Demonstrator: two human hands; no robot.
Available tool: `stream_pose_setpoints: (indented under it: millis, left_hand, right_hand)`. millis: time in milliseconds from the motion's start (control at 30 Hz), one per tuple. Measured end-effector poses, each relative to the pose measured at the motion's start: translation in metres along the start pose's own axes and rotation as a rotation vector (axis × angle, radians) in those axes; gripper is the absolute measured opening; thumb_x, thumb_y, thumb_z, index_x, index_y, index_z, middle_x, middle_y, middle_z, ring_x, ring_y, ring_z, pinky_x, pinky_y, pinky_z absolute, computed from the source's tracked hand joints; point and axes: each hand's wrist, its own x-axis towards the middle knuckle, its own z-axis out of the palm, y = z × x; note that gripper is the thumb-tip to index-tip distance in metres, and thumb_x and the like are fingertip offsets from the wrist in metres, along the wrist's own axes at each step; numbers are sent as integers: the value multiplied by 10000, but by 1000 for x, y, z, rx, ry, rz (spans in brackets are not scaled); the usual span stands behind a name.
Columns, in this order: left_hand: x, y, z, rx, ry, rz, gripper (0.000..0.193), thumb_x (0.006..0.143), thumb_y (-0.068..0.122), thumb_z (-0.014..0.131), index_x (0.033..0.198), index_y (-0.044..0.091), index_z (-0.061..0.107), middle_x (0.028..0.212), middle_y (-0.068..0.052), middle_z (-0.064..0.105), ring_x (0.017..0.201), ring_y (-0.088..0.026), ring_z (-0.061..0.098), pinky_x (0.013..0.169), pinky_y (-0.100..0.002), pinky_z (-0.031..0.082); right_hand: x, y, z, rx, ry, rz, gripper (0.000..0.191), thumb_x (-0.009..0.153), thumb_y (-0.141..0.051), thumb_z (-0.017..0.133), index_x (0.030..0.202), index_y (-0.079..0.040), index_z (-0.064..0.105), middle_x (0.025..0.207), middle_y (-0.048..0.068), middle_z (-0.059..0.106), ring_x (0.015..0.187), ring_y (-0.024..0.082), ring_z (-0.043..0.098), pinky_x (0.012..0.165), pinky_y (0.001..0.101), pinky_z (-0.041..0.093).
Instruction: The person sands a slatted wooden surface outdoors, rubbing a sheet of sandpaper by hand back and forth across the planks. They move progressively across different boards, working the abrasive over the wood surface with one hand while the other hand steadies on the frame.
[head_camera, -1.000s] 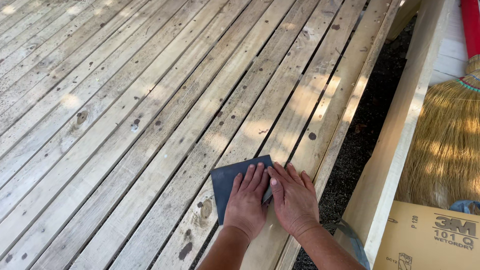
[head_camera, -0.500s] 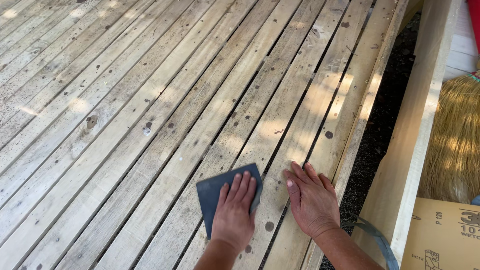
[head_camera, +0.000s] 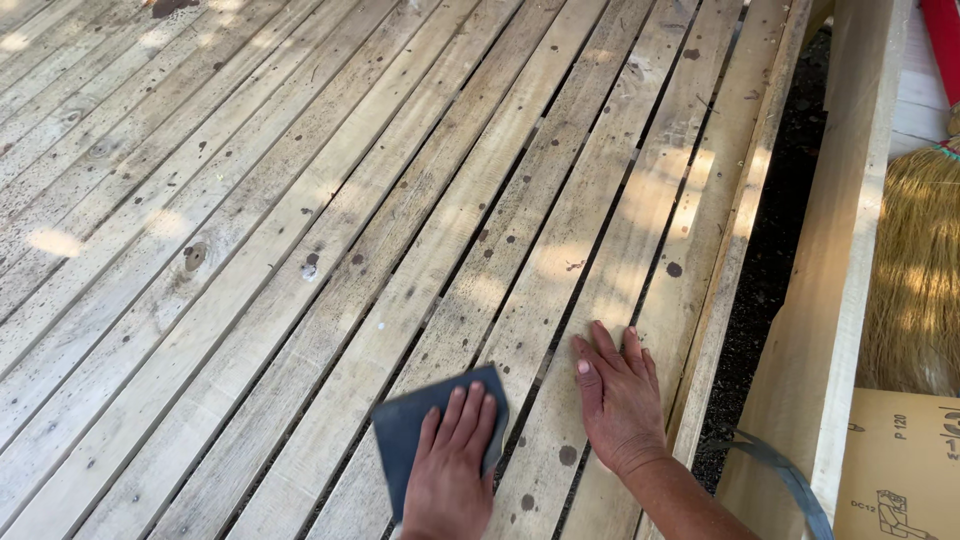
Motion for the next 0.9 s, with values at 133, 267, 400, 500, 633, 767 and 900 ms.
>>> stream_pose_setpoints:
  millis: [133,267,400,500,633,767,900]
  left_hand:
    - [42,9,-35,7,-2,-77,754,877,236,569,1563,54,314,1661,-112,247,1534,-275,191,1226,-495,125]
    - [-37,-9,11,37,27,34,814,844,252,603,1566,49,287,1671,-151,207,1543,-317,157,1219,-531,108]
    - [-78,-25,38,496,651,291,876,811,269,636,1569,43,259,1681,-190,167,1552,-360,124,1213,-567,91]
    - [-24,-22,-4,30,-104,-16,924,786,281,662,1571,39,239,1688,-219,137,1558,-391,99,1208,-595,78]
    - [83,0,-75,92,-77,-213,869,851,270,624,1564,17,198,1671,-187,135,1546,-326,94,1222,-542,58]
    - [50,-2,-65,107,-148,-128,941,815,258,628,1617,44,186,1715,-157,126,1578,-333,103,1197,-532,67]
    - [-50,-25,-3,514,665,201,733,977,346,528,1601,83,246,1722,-140,219,1584,-271,246,1284,-517,155]
  right_hand:
    - [-8,-7,25,-45,64,29,610,1060,-491,141,1509,-250,476,1671,25,291,1562,351,135,1255,472,76]
    - [-9,-13,36,-93,142,39,593,1059,-479,154,1546,-255,407,1695,30,210,1562,310,104,1250,477,22]
    - [-4,-28,43,-228,111,176,598,1030,-509,191,1568,-282,324,1680,28,163,1545,304,63,1226,498,-21]
    - [-1,-41,47,-312,139,240,603,1020,-489,202,1579,-276,275,1674,51,138,1539,324,41,1211,537,-34]
    - [-1,-46,44,-289,131,239,619,1021,-494,216,1593,-264,267,1691,61,136,1551,329,40,1215,538,-33]
    - [-2,-45,42,-305,85,266,643,1007,-504,222,1612,-286,246,1713,55,114,1536,324,14,1200,531,-41]
    - [0,-45,46,-329,147,214,626,1013,-498,222,1581,-235,229,1675,89,114,1541,323,14,1207,511,-32]
